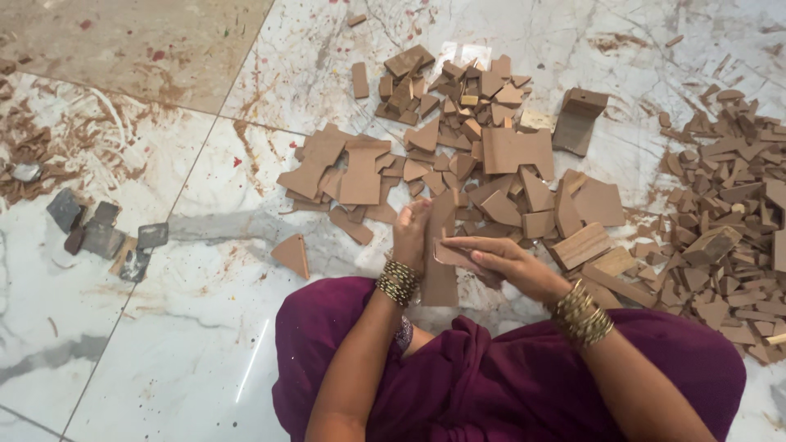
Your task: The person sits on the floor and repeatedly picks up small cardboard pieces from a pile. They rub the edges of each piece between their hands to smooth them, then place the piece back on the floor. The person continues this process with multiple pieces throughout the clip.
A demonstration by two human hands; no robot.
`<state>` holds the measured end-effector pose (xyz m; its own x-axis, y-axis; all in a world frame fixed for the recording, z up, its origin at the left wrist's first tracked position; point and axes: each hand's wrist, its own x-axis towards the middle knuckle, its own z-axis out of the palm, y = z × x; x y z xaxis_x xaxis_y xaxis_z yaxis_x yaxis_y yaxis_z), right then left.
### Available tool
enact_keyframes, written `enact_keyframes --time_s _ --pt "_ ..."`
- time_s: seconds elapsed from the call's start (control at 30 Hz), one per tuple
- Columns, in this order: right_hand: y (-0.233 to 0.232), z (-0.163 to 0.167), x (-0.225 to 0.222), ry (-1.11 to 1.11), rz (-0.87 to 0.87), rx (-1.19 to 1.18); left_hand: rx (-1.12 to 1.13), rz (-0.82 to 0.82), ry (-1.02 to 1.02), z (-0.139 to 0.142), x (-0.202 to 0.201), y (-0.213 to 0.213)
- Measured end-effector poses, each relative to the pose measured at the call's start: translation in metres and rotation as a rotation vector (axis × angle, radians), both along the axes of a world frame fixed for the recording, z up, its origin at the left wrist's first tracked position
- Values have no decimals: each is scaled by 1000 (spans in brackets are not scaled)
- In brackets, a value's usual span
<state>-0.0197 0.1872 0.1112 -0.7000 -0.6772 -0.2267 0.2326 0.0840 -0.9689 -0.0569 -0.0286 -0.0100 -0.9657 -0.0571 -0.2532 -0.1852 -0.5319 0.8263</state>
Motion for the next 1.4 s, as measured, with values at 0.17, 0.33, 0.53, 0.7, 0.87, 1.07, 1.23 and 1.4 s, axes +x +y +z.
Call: enact_keyframes --time_s 0.17,0.33,0.53,0.7,0.87,1.07,1.23,1.4 --pt "3 -5 2 -170 -266 -325 158 47 -108 -9 -6 -8" --pt "-22 8 17 625 -108 122 172 169 -135 -8 0 -12" --pt "-43 16 7 824 -220 146 198 -46 -20 3 13 20" --pt "-31 19 14 679 -221 193 39 -96 -77 9 13 21" --pt "-36 19 23 886 -368 262 130 -290 -46 12 18 24" --pt "-19 7 13 229 -447 -367 187 -332 18 6 15 17" --pt "-20 -16 19 -10 -419 -228 411 80 52 -5 6 7" --pt "-49 -22 39 200 -217 142 377 295 126 -12 5 4"
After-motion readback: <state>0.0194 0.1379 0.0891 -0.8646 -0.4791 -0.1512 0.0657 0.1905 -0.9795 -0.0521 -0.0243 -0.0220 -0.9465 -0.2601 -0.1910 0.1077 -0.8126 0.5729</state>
